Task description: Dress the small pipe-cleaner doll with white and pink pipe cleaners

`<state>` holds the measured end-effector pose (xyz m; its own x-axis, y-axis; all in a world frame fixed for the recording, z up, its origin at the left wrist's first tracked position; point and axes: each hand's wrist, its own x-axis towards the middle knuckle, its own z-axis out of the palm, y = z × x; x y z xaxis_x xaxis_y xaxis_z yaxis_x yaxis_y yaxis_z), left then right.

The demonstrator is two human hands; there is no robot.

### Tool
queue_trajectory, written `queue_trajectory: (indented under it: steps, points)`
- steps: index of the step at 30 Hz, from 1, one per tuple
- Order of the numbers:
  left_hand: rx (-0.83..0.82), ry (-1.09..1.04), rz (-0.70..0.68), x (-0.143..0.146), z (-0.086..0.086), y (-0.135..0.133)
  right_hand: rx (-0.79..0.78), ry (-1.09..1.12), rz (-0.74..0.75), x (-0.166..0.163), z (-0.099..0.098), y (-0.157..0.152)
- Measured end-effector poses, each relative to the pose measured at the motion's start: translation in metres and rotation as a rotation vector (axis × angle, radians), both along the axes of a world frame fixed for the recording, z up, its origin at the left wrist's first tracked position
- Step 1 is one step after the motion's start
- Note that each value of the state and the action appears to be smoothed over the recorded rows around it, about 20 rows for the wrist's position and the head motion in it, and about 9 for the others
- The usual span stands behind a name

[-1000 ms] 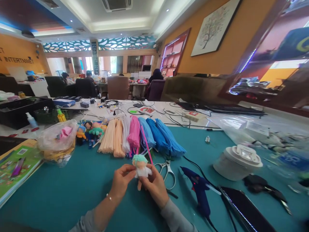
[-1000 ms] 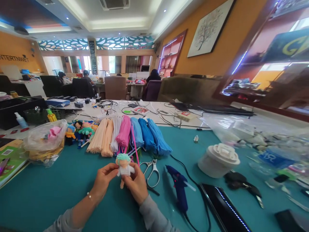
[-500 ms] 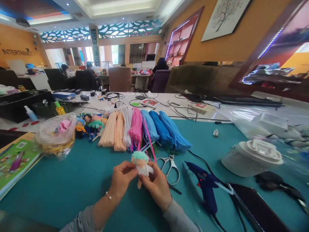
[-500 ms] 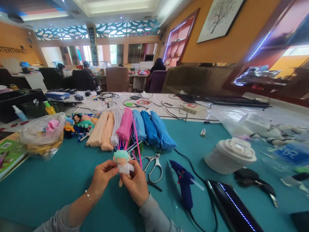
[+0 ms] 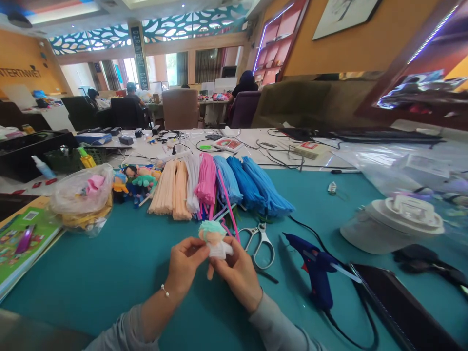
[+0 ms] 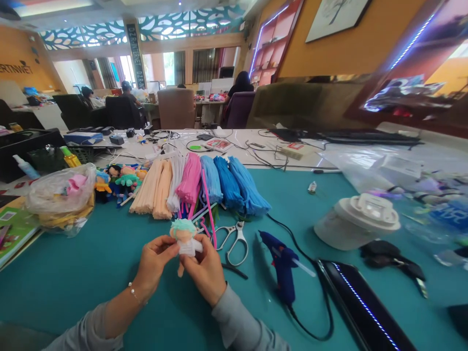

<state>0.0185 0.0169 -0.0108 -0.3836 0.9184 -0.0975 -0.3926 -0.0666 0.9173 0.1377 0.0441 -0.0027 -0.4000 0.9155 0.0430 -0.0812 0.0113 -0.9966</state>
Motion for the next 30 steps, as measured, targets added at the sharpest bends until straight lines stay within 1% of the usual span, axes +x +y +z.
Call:
queue_trajectory:
  steps: [6,13,19,24,30]
  points:
    - [-0.035,-0.034,0.004,0.0012,0.0047,-0.002,-0.005,-0.011,-0.025,0.0,-0.0025,-0.0017]
    - [-0.027,-0.104,0.014,0.0027,0.0015,-0.0016,-0.028,0.019,-0.015,-0.0004,0.0015,-0.0012]
    - [-0.039,-0.167,-0.011,0.0006,0.0023,-0.0021,-0.059,0.052,-0.015,-0.0029,0.004,-0.0006]
    - [-0.038,-0.12,-0.029,-0.0016,0.0027,-0.003,-0.082,0.082,-0.016,-0.0024,0.0023,0.0]
    - [0.001,0.031,-0.04,-0.0018,0.0013,-0.0028,-0.081,0.073,0.004,-0.0021,0.003,-0.0012]
